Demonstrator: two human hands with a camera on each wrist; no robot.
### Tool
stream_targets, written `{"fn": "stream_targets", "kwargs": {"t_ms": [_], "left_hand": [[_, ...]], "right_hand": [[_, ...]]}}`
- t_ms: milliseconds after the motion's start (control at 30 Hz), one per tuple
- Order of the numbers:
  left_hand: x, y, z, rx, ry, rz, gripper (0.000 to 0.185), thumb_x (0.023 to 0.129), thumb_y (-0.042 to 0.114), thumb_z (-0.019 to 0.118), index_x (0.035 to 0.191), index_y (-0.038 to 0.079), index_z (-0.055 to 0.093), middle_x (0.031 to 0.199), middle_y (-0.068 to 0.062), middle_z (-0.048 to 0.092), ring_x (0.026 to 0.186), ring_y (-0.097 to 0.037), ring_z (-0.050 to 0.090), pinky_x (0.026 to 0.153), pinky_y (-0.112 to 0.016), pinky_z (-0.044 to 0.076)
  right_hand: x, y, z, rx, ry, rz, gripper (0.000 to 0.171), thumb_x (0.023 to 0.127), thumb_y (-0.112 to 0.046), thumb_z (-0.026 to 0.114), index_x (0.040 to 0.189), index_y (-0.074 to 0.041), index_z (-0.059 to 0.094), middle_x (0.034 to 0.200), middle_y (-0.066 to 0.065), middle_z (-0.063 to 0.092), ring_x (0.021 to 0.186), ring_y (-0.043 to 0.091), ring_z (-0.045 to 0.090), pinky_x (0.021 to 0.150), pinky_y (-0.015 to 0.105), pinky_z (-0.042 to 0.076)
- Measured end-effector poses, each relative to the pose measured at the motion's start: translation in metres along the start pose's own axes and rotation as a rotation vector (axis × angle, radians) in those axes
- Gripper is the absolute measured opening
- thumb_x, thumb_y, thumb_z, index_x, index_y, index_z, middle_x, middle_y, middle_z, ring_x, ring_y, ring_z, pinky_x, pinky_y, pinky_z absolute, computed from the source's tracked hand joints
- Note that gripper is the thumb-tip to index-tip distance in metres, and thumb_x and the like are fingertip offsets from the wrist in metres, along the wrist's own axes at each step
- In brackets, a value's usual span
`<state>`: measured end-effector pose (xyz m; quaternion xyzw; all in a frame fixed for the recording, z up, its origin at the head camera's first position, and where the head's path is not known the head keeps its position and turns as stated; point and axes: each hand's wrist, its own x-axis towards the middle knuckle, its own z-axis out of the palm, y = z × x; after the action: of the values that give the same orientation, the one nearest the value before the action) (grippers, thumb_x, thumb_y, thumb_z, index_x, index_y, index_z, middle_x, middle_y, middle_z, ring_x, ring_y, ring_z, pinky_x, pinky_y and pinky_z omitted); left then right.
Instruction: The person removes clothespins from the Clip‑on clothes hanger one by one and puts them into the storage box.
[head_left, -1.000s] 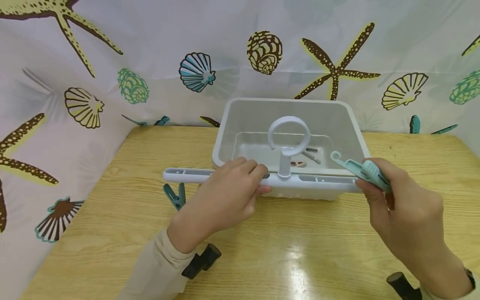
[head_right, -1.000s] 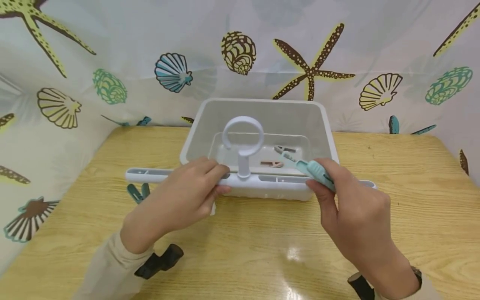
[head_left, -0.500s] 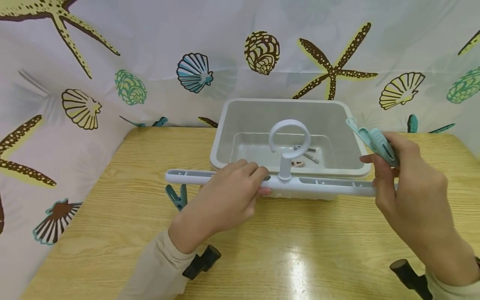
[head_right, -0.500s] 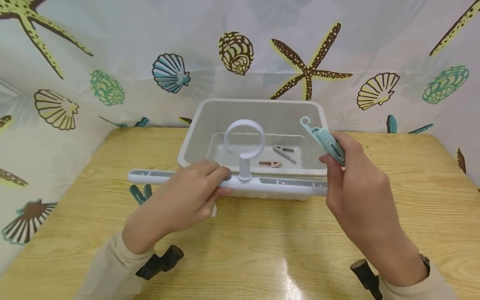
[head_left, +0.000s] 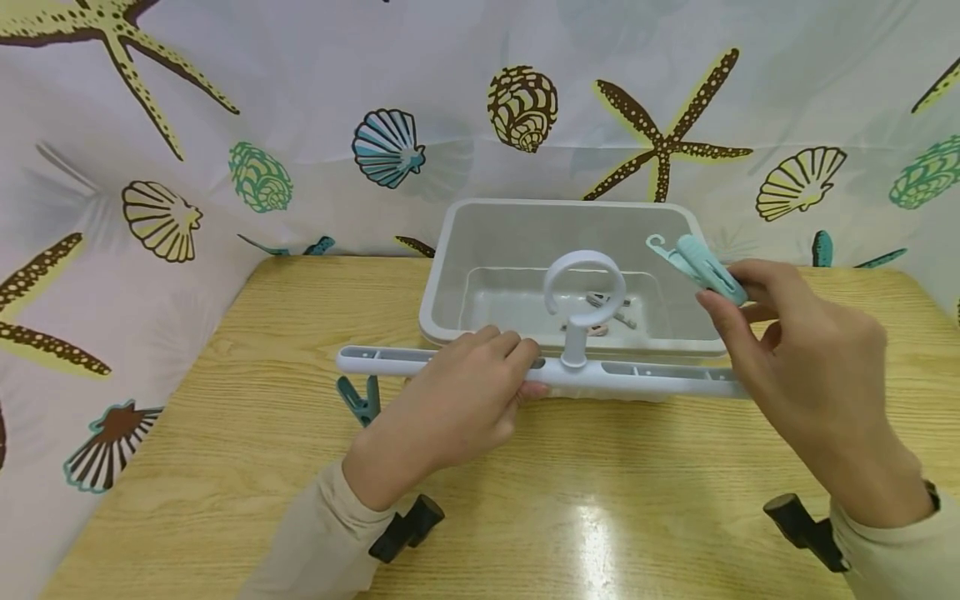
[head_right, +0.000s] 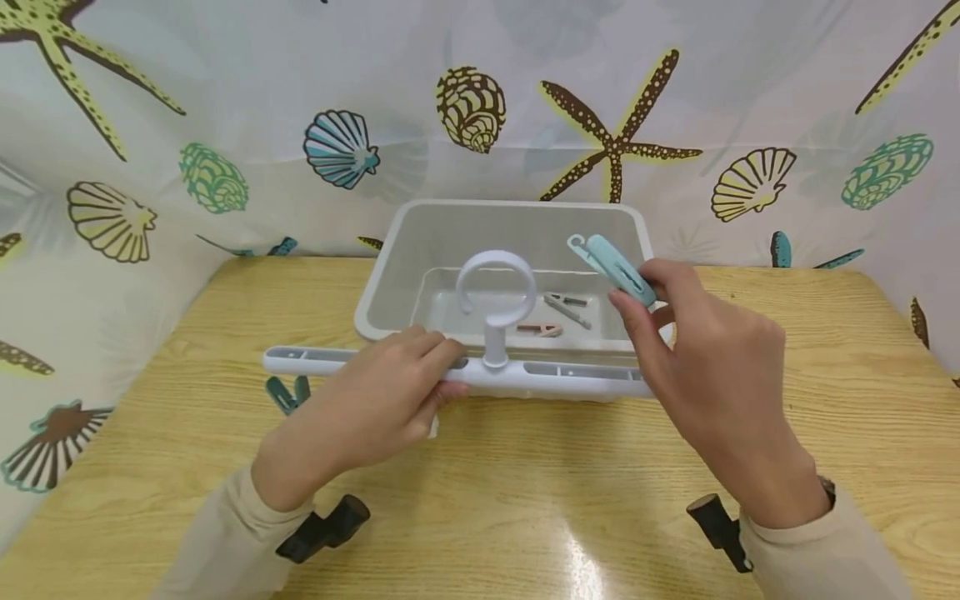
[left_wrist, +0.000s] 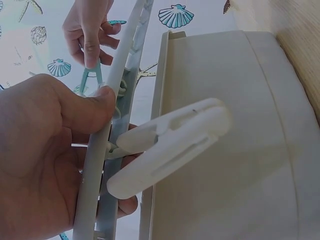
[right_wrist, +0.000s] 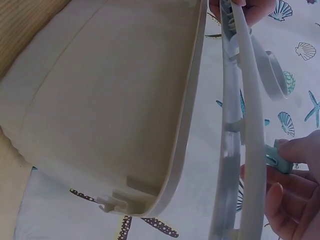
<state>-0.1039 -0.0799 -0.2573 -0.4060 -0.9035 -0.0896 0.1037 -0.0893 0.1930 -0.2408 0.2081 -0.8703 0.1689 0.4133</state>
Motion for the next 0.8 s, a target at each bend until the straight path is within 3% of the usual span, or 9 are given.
{"fn": "stream_targets", "kwargs": {"t_ms": [200, 467, 800], "left_hand": [[-0.001, 0.0, 0.001, -0.002, -0.007, -0.008, 0.016, 0.096, 0.02, 0.061, 0.095, 0.004, 0.061, 0.079, -0.002, 0.056, 0.072, -0.018, 0.051, 0.067, -0.031, 0.045], [-0.001, 0.0, 0.001, 0.001, -0.015, -0.008, 0.016, 0.096, 0.02, 0.06, 0.096, 0.004, 0.061, 0.081, -0.002, 0.057, 0.072, -0.017, 0.05, 0.067, -0.03, 0.045], [-0.001, -0.001, 0.001, -0.002, -0.01, -0.012, 0.017, 0.096, 0.021, 0.061, 0.094, 0.004, 0.06, 0.079, -0.002, 0.056, 0.071, -0.018, 0.05, 0.067, -0.031, 0.045]], "right_hand": [[0.006, 0.006, 0.008, -0.004, 0.022, -0.017, 0.029, 0.076, -0.006, 0.081, 0.097, 0.006, 0.065, 0.079, 0.018, 0.071, 0.056, 0.028, 0.067, 0.044, 0.032, 0.045], [0.009, 0.01, 0.013, 0.046, 0.03, -0.002, 0.026, 0.079, 0.002, 0.077, 0.102, 0.008, 0.066, 0.085, 0.019, 0.071, 0.062, 0.028, 0.066, 0.054, 0.015, 0.038], [0.012, 0.014, 0.015, 0.046, 0.019, -0.009, 0.026, 0.078, 0.0, 0.077, 0.101, 0.007, 0.067, 0.084, 0.017, 0.071, 0.064, 0.027, 0.067, 0.054, 0.015, 0.038]]}}
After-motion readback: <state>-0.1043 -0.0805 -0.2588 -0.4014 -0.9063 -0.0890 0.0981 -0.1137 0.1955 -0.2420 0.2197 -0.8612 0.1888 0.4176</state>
